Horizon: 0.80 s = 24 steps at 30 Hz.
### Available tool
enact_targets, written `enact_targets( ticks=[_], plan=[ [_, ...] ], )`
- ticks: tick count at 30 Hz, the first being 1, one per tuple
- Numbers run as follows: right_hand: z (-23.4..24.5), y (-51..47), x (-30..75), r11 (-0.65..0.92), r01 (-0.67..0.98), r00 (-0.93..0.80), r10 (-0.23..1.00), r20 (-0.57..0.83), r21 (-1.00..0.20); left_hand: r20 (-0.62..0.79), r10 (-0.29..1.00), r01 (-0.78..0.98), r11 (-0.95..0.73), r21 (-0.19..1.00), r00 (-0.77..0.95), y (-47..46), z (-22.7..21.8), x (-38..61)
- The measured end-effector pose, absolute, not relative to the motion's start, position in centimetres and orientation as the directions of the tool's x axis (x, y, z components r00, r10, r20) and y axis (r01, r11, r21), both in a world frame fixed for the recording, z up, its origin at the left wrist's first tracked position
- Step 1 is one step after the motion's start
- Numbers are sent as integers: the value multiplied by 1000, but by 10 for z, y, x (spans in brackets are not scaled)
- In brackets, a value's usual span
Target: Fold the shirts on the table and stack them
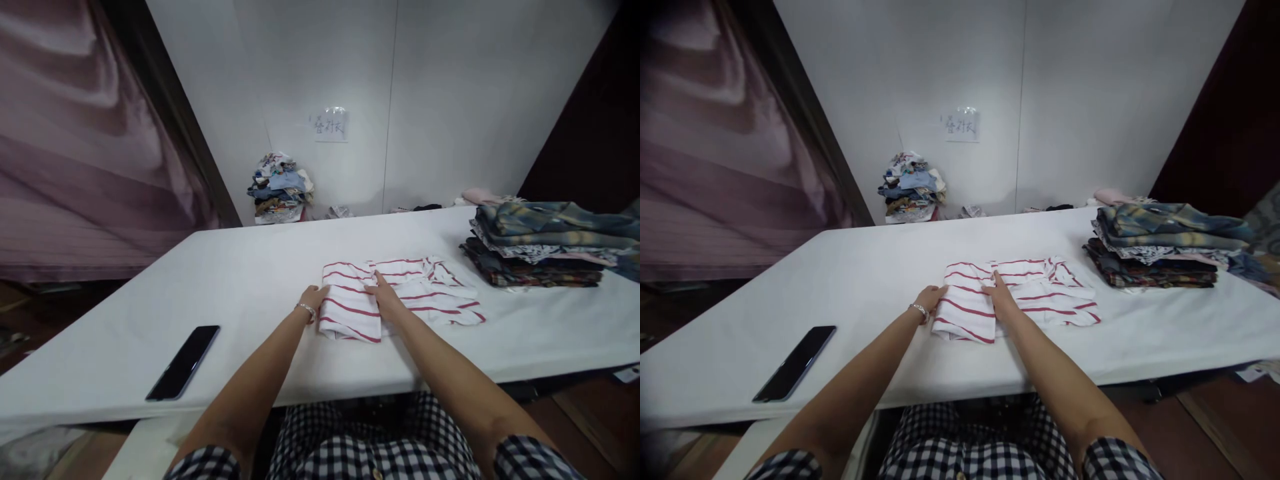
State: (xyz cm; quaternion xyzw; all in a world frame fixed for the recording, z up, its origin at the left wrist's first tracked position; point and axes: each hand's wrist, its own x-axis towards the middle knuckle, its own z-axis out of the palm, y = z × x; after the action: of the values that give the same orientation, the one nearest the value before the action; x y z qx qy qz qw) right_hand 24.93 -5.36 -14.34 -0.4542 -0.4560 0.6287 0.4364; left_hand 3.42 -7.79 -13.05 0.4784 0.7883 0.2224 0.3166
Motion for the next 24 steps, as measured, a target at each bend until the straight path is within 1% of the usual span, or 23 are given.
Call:
enact_targets(
  ticks=[3,6,7,8,9,10,11,12,13,15,17,20,22,24],
  plan=[
    [-149,-45,250,-95,112,-66,993,-103,-989,-273,898,626,437,645,-345,-81,-134,41],
    [-152,-43,253,-54,320,-32,997,-68,-946,-257,903,639,427,640,-345,-82,-136,44],
    [-152,-44,253,2,375,-31,999,-10,-927,-253,902,641,427,638,-349,-82,-137,44],
    [-151,-46,253,92,434,-42,996,82,-896,-249,902,643,427,635,-353,-82,-138,44],
    [-151,-49,251,196,499,-78,980,181,-844,-244,901,646,428,632,-357,-81,-138,43],
    [-150,-52,248,287,565,-141,957,252,-774,-240,901,649,428,629,-361,-81,-139,43],
    [-150,-56,245,348,628,-222,938,268,-696,-237,902,650,426,629,-362,-80,-138,42],
    [-151,-59,242,378,687,-300,926,231,-621,-236,902,650,424,630,-361,-79,-138,41],
    [-153,-62,238,383,738,-356,920,162,-555,-237,903,648,423,634,-358,-77,-137,40],
    [-157,-66,233,359,819,-384,923,38,-449,-242,905,638,420,646,-351,-72,-135,39],
    [-159,-68,229,353,855,-377,926,13,-380,-244,905,627,418,658,-348,-65,-133,41],
    [-155,-69,227,373,860,-389,921,27,-349,-219,912,614,397,683,-346,-56,-130,48],
    [-147,-70,224,379,850,-393,919,39,-366,-171,921,606,361,709,-349,-54,-124,48],
    [-139,-73,220,416,814,-420,904,83,-406,-106,924,605,324,727,-368,-57,-118,37]
  ],
)
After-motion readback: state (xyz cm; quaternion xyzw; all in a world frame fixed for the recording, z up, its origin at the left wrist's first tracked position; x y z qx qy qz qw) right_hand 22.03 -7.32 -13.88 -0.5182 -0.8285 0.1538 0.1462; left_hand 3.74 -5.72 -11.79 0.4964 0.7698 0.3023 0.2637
